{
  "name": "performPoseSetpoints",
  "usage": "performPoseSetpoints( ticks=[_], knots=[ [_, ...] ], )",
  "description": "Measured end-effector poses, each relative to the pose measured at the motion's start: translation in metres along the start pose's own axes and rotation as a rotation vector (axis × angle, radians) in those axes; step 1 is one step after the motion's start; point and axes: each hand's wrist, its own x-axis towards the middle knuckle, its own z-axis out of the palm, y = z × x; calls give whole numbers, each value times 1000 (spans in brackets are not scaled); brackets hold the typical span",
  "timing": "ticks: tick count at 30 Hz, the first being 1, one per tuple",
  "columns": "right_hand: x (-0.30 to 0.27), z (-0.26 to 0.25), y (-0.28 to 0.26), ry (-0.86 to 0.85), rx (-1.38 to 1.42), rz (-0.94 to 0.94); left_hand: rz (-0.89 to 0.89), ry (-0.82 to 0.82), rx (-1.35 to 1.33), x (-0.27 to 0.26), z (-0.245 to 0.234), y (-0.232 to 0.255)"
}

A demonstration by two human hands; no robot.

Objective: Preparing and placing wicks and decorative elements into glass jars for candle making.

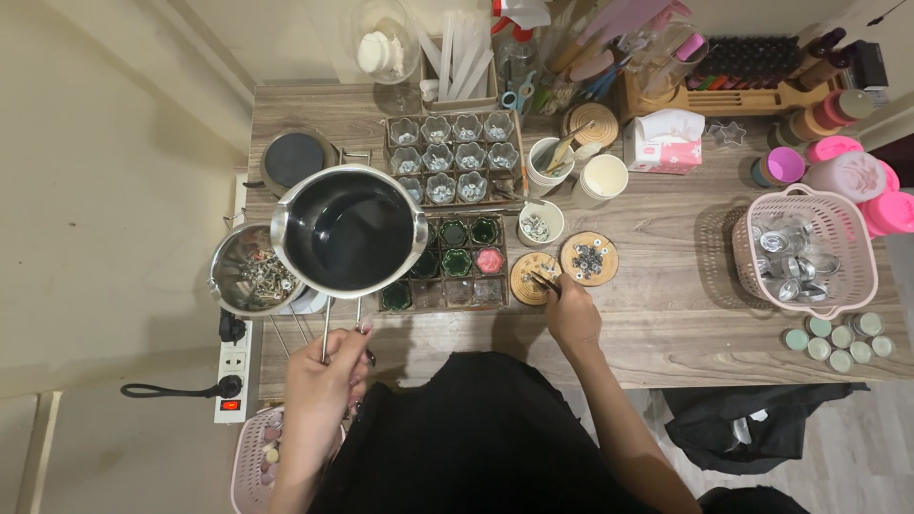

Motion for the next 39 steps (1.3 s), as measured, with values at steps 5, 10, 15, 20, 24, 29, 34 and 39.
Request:
performPoseSetpoints(
  ticks=[5, 10, 15, 20, 24, 29, 34, 39],
  knots=[
    [-1, -1, 1, 3, -11, -17, 29, -44, -15, 4, 1, -2],
    [-2, -10, 5, -21, 20, 38, 27, -76, -68, 11, 1, -7],
    [6, -45, -12, -56, 194, 61, 30, -96, 29, 10, 3, -1],
    [24, -93, -37, -309, 805, 162, 64, -131, -11, 14, 5, -9],
    [35, -119, -63, -516, 1188, 97, 62, -162, 24, 12, 10, -2],
    [36, -128, -89, -571, 1156, 22, 70, -206, -36, 11, 12, -4],
    [22, -134, -131, -509, 1089, -35, 95, -205, 13, 3, 15, 7],
    [-4, -154, -197, -91, 315, -486, 105, -227, 57, -1, 13, 11]
  ],
)
